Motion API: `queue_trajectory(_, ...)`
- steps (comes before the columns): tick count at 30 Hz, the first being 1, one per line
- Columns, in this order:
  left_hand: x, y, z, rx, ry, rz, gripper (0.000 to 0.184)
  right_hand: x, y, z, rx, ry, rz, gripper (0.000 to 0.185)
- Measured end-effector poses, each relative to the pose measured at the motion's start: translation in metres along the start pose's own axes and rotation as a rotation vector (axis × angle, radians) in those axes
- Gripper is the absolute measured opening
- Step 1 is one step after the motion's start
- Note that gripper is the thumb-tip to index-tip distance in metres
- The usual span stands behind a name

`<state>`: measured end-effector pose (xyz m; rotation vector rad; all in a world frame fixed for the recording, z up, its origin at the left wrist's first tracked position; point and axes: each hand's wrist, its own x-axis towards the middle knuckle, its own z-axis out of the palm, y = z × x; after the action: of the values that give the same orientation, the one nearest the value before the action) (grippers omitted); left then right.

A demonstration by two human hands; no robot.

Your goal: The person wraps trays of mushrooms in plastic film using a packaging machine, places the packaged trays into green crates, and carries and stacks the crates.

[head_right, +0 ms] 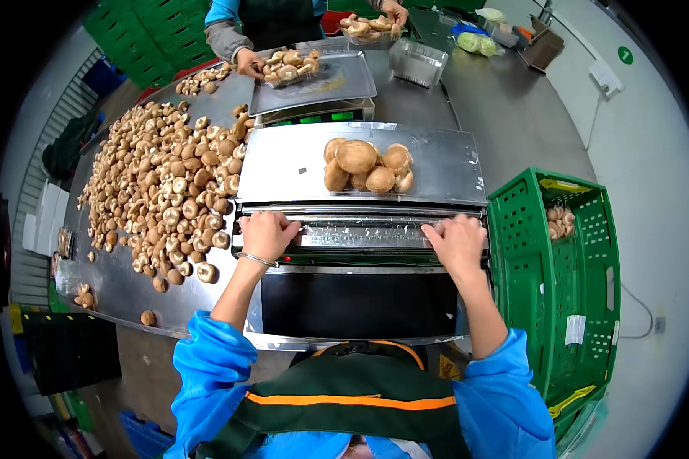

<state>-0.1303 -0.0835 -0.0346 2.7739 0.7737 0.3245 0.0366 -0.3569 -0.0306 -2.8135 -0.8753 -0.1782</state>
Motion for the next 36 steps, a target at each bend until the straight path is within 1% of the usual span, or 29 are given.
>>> queue_trajectory(1,0.005,-0.007,0.002,-0.189,-0.052,-0.052,0.021,0.003,0.012,0.018,0.04,0.15,-0.166,0.031)
queue_trajectory(2,0.004,-0.012,-0.011,-0.387,-0.028,-0.038,0.019,0.002,0.015,0.006,0.446,-0.055,0.042,0.03)
queue_trajectory(4,-0.005,-0.019,-0.054,-0.962,-0.45,-0.402,0.025,-0.008,0.023,-0.031,1.24,-0.486,0.458,0.03)
queue_trajectory(6,-0.033,-0.038,-0.073,-1.51,-0.591,-0.585,0.029,-0.039,0.033,-0.054,1.845,-0.548,0.625,0.028)
queue_trajectory(8,-0.071,-0.044,-0.069,-2.364,-0.818,-0.948,0.022,-0.074,0.04,-0.052,2.316,-0.855,0.786,0.027)
queue_trajectory(10,-0.086,-0.032,-0.076,-2.49,-1.064,-0.446,0.023,-0.082,0.032,-0.078,2.594,-0.961,0.613,0.024)
queue_trajectory(11,-0.073,-0.019,-0.087,-2.588,-0.961,-0.107,0.026,-0.071,0.042,-0.077,3.017,-1.498,0.545,0.024)
queue_trajectory(12,-0.052,-0.007,-0.098,-2.651,-0.839,0.228,0.031,-0.048,0.046,-0.083,3.127,-1.549,0.306,0.021)
queue_trajectory(13,-0.018,0.001,-0.104,-2.55,-0.575,0.339,0.031,-0.025,0.049,-0.089,3.214,-1.593,0.044,0.018)
queue_trajectory(14,0.015,0.009,-0.11,-2.427,-0.316,0.401,0.035,0.02,0.041,-0.114,2.948,-1.137,-0.218,0.014)
queue_trajectory(15,0.059,0.018,-0.112,-2.236,-0.201,0.428,0.035,0.062,0.025,-0.121,2.826,-0.655,-0.306,0.011)
queue_trajectory(16,0.103,0.027,-0.115,-2.042,-0.09,0.438,0.035,0.103,0.009,-0.127,2.614,-0.226,-0.277,0.01)
queue_trajectory(17,0.145,0.027,-0.088,-1.835,-0.027,0.399,0.037,0.142,-0.028,-0.132,2.354,0.021,0.095,0.01)
queue_trajectory(18,0.179,0.022,-0.047,-1.629,0.042,0.368,0.038,0.166,-0.026,-0.094,1.973,0.034,-0.018,0.011)
queue_trajectory(19,0.195,0.02,-0.013,-1.348,-0.032,0.37,0.037,0.19,-0.024,-0.055,1.511,0.087,-0.101,0.012)
queue_trajectory(20,0.206,0.019,0.015,-1.066,-0.091,0.357,0.036,0.214,-0.023,-0.016,1.133,0.165,-0.156,0.014)
queue_trajectory(21,0.203,0.019,0.038,-0.932,-0.145,0.379,0.036,0.198,-0.055,-0.042,0.837,-0.256,0.13,0.019)
queue_trajectory(22,0.198,0.02,0.053,-0.801,-0.205,0.386,0.036,0.212,-0.033,0.016,0.59,-0.417,0.004,0.025)
queue_trajectory(23,0.195,0.02,0.05,-0.889,-0.303,0.354,0.035,0.205,-0.019,0.047,0.825,-0.358,-0.255,0.026)
queue_trajectory(24,0.186,0.019,0.043,-0.979,-0.412,0.309,0.034,0.198,-0.018,0.04,0.925,-0.467,-0.176,0.027)
queue_trajectory(25,0.182,0.015,0.031,-1.067,-0.562,0.327,0.033,0.188,-0.021,0.021,1.023,-0.58,-0.094,0.028)
queue_trajectory(26,0.178,0.01,0.02,-1.141,-0.764,0.319,0.037,0.18,-0.022,0.007,1.121,-0.688,-0.012,0.029)
queue_trajectory(27,0.17,0.008,0.011,-1.185,-0.879,0.194,0.043,0.176,-0.015,0.001,1.201,-0.833,0.069,0.041)
queue_trajectory(28,0.16,0.008,0.002,-1.222,-0.987,0.071,0.051,0.17,-0.015,-0.004,1.216,-0.867,0.12,0.045)
queue_trajectory(30,0.139,0.013,-0.021,-1.208,-1.035,0.007,0.062,0.152,-0.017,-0.016,1.24,-0.923,0.211,0.054)
queue_trajectory(31,0.135,0.013,-0.024,-1.199,-0.998,0.057,0.065,0.143,-0.022,-0.025,1.294,-0.914,0.227,0.062)
queue_trajectory(34,0.108,0.013,-0.044,-1.239,-0.978,0.09,0.066,0.12,-0.022,-0.045,1.268,-0.925,0.199,0.063)
queue_trajectory(35,0.095,0.012,-0.05,-1.322,-1.052,0.11,0.065,0.108,-0.02,-0.056,1.262,-0.955,0.191,0.061)
queue_trajectory(36,0.077,0.013,-0.059,-1.29,-1.021,0.155,0.063,0.087,-0.023,-0.071,1.342,-0.947,0.173,0.055)
